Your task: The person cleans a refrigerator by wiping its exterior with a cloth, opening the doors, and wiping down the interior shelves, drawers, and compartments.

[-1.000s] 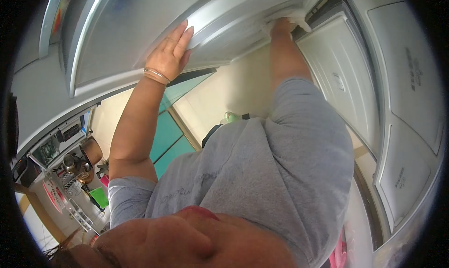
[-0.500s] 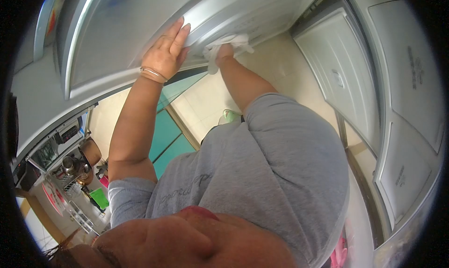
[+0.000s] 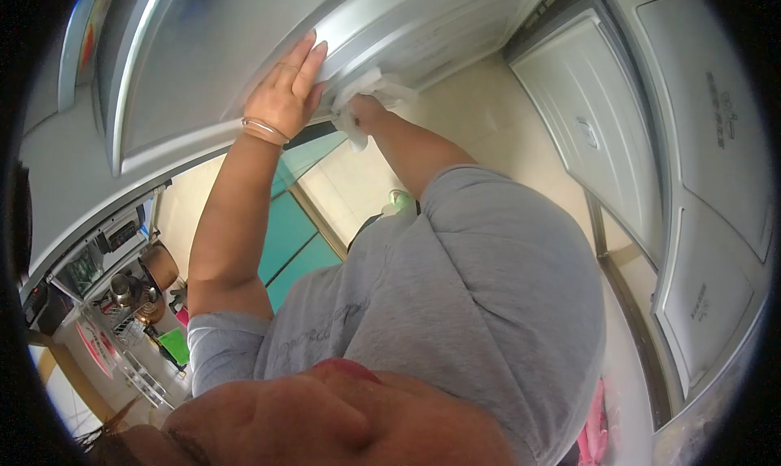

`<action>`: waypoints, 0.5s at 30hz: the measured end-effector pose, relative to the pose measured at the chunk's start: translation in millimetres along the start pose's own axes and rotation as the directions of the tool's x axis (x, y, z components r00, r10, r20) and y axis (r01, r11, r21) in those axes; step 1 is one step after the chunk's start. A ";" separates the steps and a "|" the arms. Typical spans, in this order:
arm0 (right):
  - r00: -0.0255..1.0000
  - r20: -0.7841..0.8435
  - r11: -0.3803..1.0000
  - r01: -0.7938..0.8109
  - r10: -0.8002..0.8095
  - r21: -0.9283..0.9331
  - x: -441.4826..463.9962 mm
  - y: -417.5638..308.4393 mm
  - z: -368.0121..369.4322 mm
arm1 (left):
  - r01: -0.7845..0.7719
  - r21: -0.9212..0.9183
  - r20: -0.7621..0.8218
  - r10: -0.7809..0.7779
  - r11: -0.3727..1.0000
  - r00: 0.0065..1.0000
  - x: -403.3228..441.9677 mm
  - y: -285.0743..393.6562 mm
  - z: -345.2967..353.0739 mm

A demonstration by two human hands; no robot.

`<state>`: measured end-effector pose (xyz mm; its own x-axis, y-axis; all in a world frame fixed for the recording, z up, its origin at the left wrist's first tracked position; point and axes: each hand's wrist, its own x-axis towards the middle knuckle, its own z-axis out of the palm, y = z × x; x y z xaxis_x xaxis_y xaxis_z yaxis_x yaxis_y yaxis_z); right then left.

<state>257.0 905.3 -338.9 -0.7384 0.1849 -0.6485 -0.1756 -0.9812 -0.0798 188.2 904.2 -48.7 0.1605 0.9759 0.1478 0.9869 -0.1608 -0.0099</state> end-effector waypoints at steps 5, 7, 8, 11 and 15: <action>0.918 0.263 0.800 0.390 -0.297 -0.456 67.5 54.2 -42.1 | 0.003 0.013 0.020 -0.004 1.000 1.000 -0.2 0.9 -1.1; 0.879 0.343 0.480 0.471 -0.332 -0.740 41.9 52.7 -33.0 | -0.004 0.016 0.003 0.004 1.000 1.000 -0.8 1.2 -0.1; 0.889 0.330 0.364 0.436 -0.318 -0.823 16.9 46.6 -16.4 | -0.005 0.015 0.000 0.005 1.000 1.000 -0.4 1.3 -0.4; 0.849 0.403 0.070 0.450 -0.342 -0.890 -57.0 32.7 34.0 | 0.000 0.002 0.001 0.000 1.000 1.000 -1.3 3.8 -2.5; 0.910 0.335 -0.060 0.331 -0.243 -0.942 -65.2 63.3 58.1 | -0.009 0.009 -0.017 0.009 1.000 1.000 -1.0 1.4 -2.1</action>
<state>256.2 834.3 -257.6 -0.8475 0.4254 -0.3175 0.3797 0.0678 -0.9226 189.5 902.7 -46.8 0.1693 0.9718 0.1643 0.9855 -0.1682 -0.0204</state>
